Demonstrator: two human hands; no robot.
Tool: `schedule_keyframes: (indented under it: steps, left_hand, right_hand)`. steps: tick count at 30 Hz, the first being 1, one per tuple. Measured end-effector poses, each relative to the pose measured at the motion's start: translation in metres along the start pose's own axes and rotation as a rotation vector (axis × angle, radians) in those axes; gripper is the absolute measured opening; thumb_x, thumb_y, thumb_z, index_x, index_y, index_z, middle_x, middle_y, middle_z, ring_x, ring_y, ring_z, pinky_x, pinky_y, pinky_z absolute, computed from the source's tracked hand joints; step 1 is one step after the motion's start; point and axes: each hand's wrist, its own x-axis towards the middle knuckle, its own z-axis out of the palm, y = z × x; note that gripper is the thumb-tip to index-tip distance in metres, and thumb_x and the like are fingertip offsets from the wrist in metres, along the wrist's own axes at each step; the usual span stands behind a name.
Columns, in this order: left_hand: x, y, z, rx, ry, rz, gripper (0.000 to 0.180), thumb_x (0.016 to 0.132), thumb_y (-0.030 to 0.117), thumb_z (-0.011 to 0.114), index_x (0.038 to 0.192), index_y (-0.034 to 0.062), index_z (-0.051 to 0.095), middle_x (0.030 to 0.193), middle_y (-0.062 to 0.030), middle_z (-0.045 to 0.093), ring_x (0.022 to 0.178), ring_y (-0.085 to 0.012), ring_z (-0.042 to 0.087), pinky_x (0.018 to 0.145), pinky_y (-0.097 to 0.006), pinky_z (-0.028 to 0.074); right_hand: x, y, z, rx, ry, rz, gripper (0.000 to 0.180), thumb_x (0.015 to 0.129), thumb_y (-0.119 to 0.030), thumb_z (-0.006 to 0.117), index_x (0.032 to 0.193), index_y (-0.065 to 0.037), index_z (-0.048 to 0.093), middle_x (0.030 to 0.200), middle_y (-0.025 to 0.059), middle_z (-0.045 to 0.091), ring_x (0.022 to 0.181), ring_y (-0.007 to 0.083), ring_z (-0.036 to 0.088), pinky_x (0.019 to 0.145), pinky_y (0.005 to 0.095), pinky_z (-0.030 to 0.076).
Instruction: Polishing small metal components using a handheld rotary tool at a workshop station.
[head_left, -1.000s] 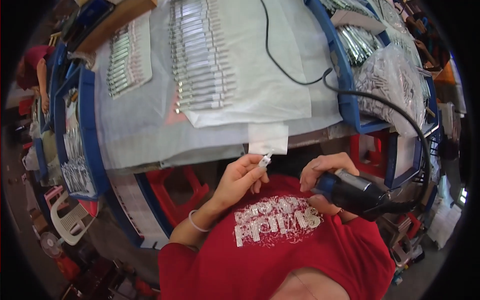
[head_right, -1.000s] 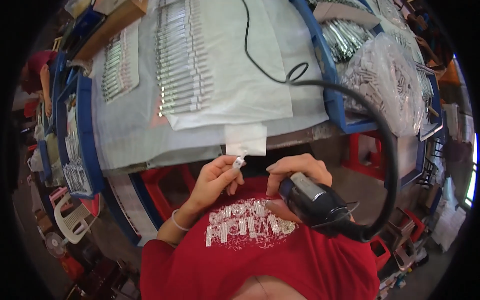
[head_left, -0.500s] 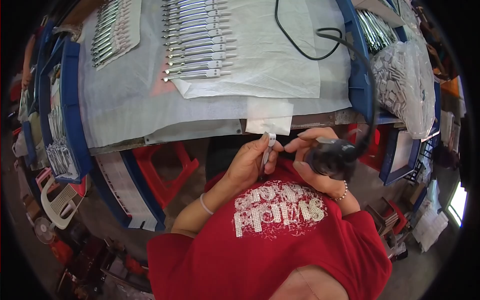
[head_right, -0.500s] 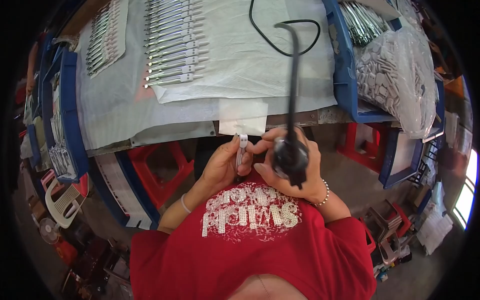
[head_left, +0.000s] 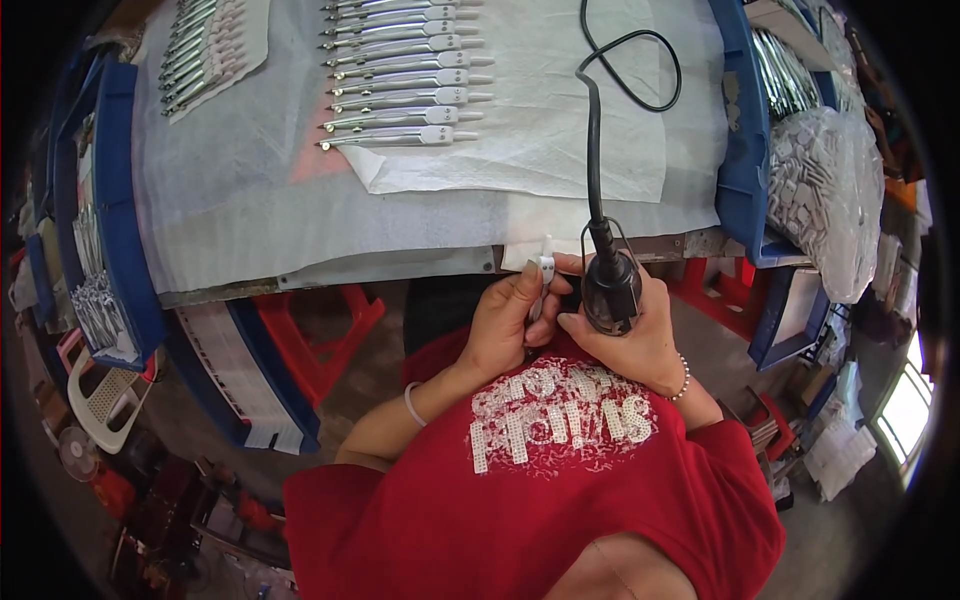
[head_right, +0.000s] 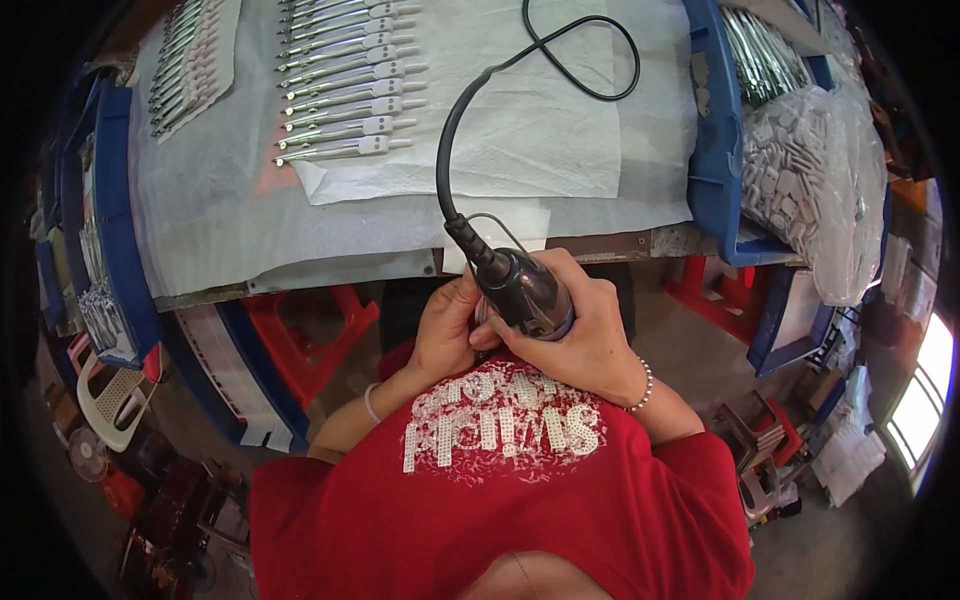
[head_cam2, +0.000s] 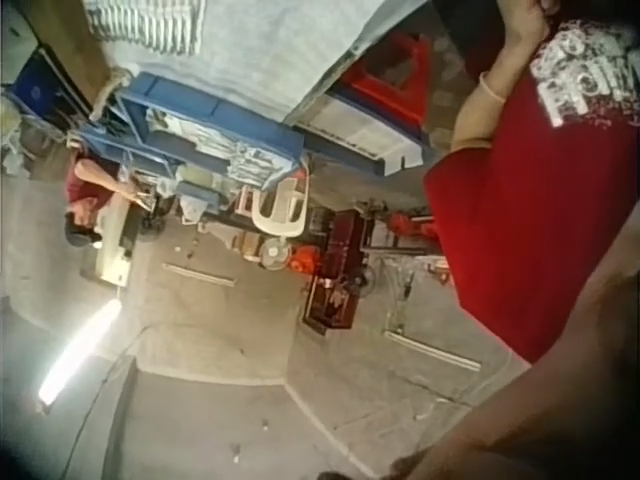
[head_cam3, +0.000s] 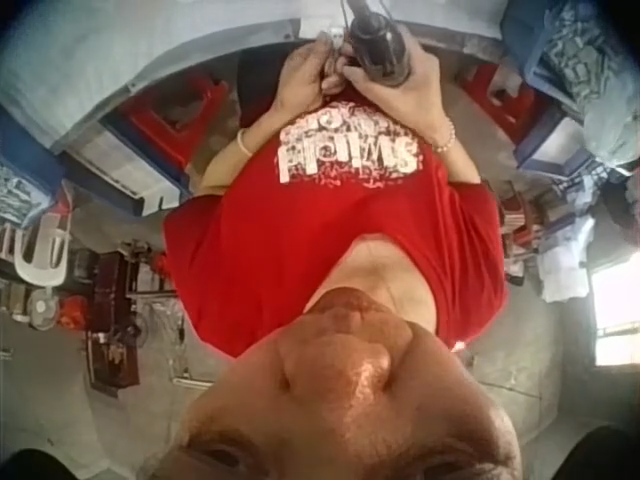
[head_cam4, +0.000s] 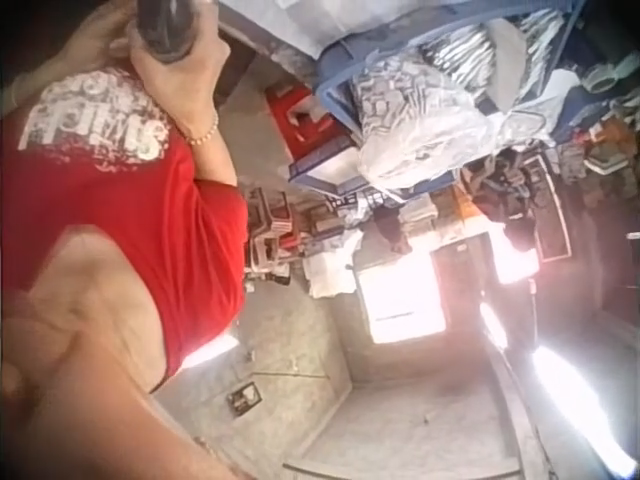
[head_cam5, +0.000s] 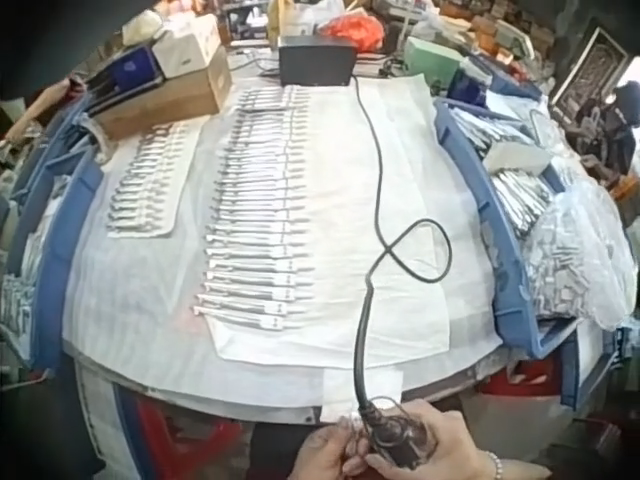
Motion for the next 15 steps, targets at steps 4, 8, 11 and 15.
schedule_keyframes:
  steps: [4, 8, 11, 15]
  left_hand:
    - [0.000, -0.008, 0.004, 0.131, 0.080, 0.106, 0.038, 0.098, 0.035, 0.042, 0.097, 0.0012, 0.059, 0.064, 0.0011, 0.049, 0.046, -0.0043, 0.038, 0.042, -0.018, 0.029]
    - [-0.002, -0.007, 0.007, 0.241, 0.072, 0.176, 0.033, 0.098, 0.030, 0.044, 0.099, 0.0010, 0.061, 0.066, 0.0009, 0.050, 0.048, -0.0046, 0.040, 0.044, -0.018, 0.031]
    - [-0.005, -0.001, 0.013, 0.218, 0.147, 0.088, 0.029, 0.098, 0.026, 0.046, 0.100, 0.0012, 0.061, 0.068, 0.0008, 0.051, 0.049, -0.0043, 0.041, 0.045, -0.018, 0.032]
    - [-0.006, 0.002, 0.015, 0.280, 0.150, 0.059, 0.024, 0.097, 0.020, 0.048, 0.101, 0.0010, 0.061, 0.069, 0.0011, 0.051, 0.051, -0.0037, 0.042, 0.046, -0.018, 0.033]
  right_hand:
    - [0.002, -0.002, -0.001, -0.090, -0.022, -0.016, 0.042, 0.068, -0.009, 0.076, 0.104, -0.001, 0.055, 0.083, 0.0096, 0.066, 0.077, 0.0135, 0.066, 0.068, 0.0251, 0.050]
    - [0.003, 0.005, -0.004, 0.060, -0.028, 0.027, 0.044, 0.068, -0.009, 0.076, 0.105, 0.000, 0.055, 0.086, 0.0086, 0.067, 0.079, 0.0126, 0.066, 0.069, 0.0250, 0.049]
    - [-0.004, 0.000, -0.007, 0.196, 0.045, -0.091, 0.052, 0.073, -0.002, 0.070, 0.117, -0.001, 0.043, 0.100, 0.0140, 0.065, 0.070, 0.0104, 0.060, 0.065, 0.0233, 0.047]
    - [-0.001, -0.026, -0.037, 0.168, -0.123, -0.529, 0.054, 0.074, -0.007, 0.073, 0.117, -0.005, 0.040, 0.089, 0.0137, 0.063, 0.069, 0.0165, 0.062, 0.060, 0.0263, 0.050]
